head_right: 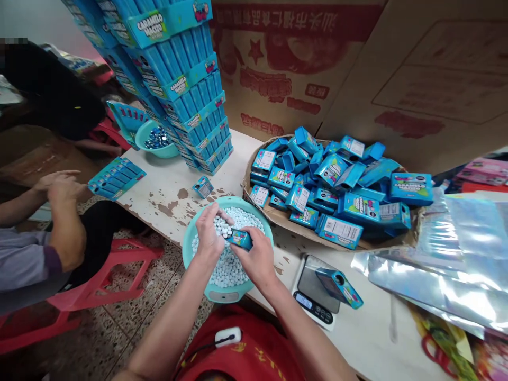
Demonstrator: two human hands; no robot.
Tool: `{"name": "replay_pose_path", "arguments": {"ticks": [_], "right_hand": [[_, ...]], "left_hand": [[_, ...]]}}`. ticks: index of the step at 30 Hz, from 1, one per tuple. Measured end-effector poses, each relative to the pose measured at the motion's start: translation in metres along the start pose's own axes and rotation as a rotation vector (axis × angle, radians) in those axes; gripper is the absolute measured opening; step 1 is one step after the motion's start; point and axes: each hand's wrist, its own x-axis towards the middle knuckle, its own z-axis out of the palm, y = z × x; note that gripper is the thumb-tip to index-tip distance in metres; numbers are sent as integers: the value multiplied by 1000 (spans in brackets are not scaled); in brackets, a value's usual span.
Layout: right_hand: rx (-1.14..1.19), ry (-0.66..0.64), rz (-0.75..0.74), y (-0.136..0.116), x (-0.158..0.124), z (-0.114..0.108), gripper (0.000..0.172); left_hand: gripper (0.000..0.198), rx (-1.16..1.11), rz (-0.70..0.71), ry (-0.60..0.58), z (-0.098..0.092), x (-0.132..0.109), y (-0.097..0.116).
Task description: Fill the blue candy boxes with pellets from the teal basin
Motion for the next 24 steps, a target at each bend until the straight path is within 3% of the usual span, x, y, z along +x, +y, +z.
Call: {"name": "replay_pose_path", "arguments": {"ticks": [6, 12, 24], "right_hand": [[16, 34, 33, -5, -1, -4, 25], [36, 65, 52, -3, -3, -4, 25], [200, 102, 160, 4, 3, 2, 31]], "left_hand": [[28, 30, 53, -38, 5, -3, 1], [26, 21, 14, -74, 9, -4, 4], [20, -74, -58, -331, 6, -1, 19]]}}
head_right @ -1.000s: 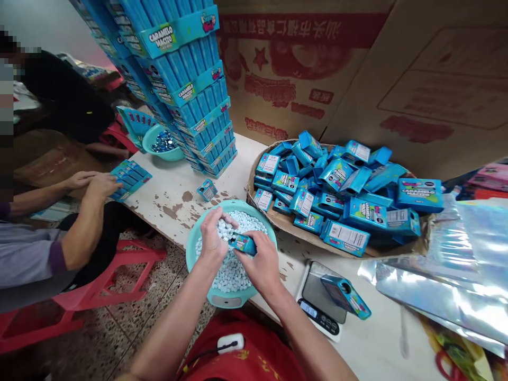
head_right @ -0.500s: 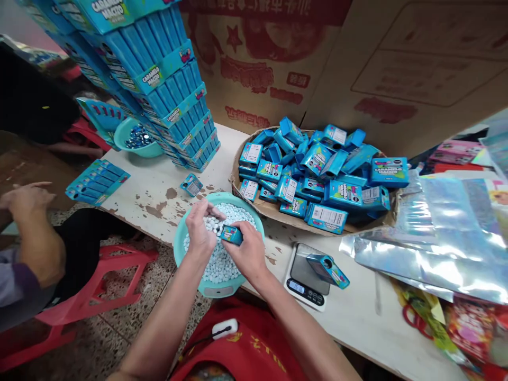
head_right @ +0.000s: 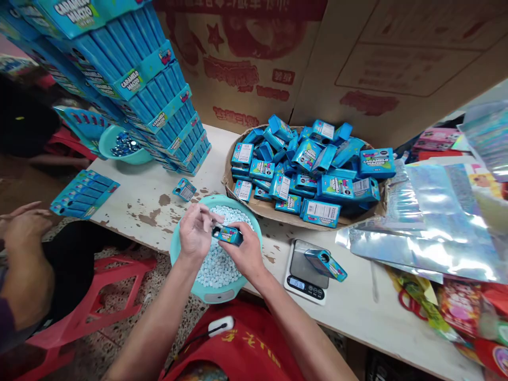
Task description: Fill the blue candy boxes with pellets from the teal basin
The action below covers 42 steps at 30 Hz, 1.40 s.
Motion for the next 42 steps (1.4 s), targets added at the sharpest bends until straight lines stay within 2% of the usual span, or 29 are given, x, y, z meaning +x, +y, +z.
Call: {"name": "replay_pose_path", "arguments": {"ticks": [2, 4, 7, 10, 13, 15, 17, 21, 23, 25, 28, 30, 34, 38, 42], "right_hand": [[28, -3, 19, 1, 0, -3, 31], [51, -3, 26, 2, -2, -7, 31], [61, 1, 38, 5, -5, -13, 34], [78, -10, 77, 11, -7, -18, 37], [112, -3, 87, 16, -8, -23, 41], [113, 11, 85, 18, -9, -25, 40], [96, 4, 79, 19, -10, -27, 39], [21, -25, 90, 20, -11, -29, 36], [-25, -40, 82, 20, -12, -30, 34], [-67, -40, 43, 19, -12, -30, 33], [-145, -50, -45, 17, -11, -23, 30], [-203, -88, -97, 14, -10, -16, 28], [-277, -144, -142, 4, -8, -6, 25], [-297, -119, -163, -4, -4, -6, 27], [-266, -102, -153, -7, -1, -8, 27]], "left_hand": [[23, -20, -17, -6, -10, 6, 2], [25, 21, -6, 58, -27, 17, -5], [22, 414, 31, 128, -61, 35, -32], [11, 740, 12, 107, -83, 43, -67], [10, 929, -42, 22, -86, 34, -96], [9, 1075, -89, -39, -84, 23, -107], [9, 1067, -112, 10, -85, 14, -112], [18, 837, -124, 238, -93, 11, -107], [26, 778, -132, 285, -90, 10, -95], [32, 580, -152, 317, -77, 4, -78], [33, 126, -156, 337, -47, -9, -48], [31, -21, -104, 350, -29, -15, -33], [29, -39, -8, 392, -12, -13, -25], [27, 19, 37, 371, -12, -3, -25], [26, 35, 21, 332, -10, 3, -22]]}}
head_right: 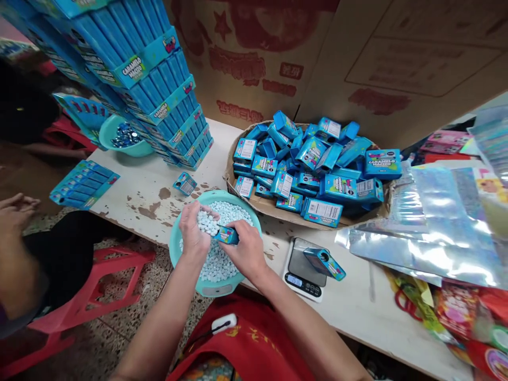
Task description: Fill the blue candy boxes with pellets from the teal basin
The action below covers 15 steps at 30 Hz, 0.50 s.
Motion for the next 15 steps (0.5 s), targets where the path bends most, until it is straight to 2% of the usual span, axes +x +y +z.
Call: {"name": "replay_pose_path", "arguments": {"ticks": [11, 15], "right_hand": [[26, 78, 28, -5, -2, 3, 27], [65, 93, 26, -7, -2, 9, 27]], "left_hand": [[24, 28, -10, -62, 5, 0, 10], [33, 68, 3, -49, 4, 1, 12]]}}
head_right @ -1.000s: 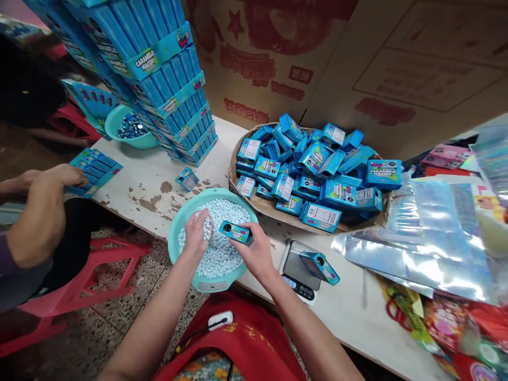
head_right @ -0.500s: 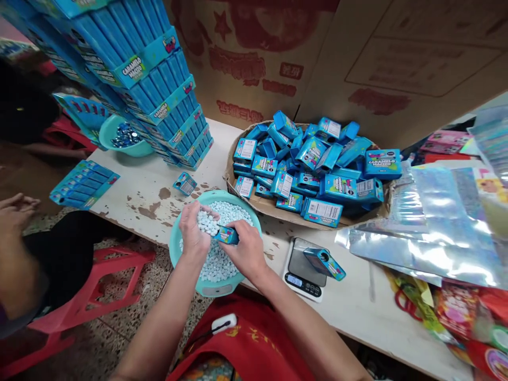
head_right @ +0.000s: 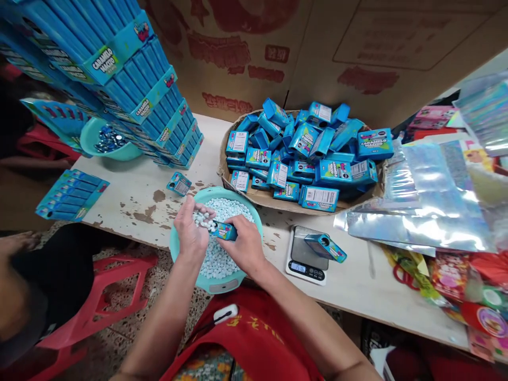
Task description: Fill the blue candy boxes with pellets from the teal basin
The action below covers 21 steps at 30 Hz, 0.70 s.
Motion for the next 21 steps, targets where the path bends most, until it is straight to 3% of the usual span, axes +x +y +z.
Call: {"name": "replay_pose_path", "arguments": {"ticks": [12, 21], "right_hand": [[63, 74, 42, -7, 0, 8, 24], [167, 104, 115, -4, 2, 16, 32]], "left_hand": [[37, 98, 38, -43, 0, 5, 2], [44, 77, 35, -87, 4, 9, 6]]}}
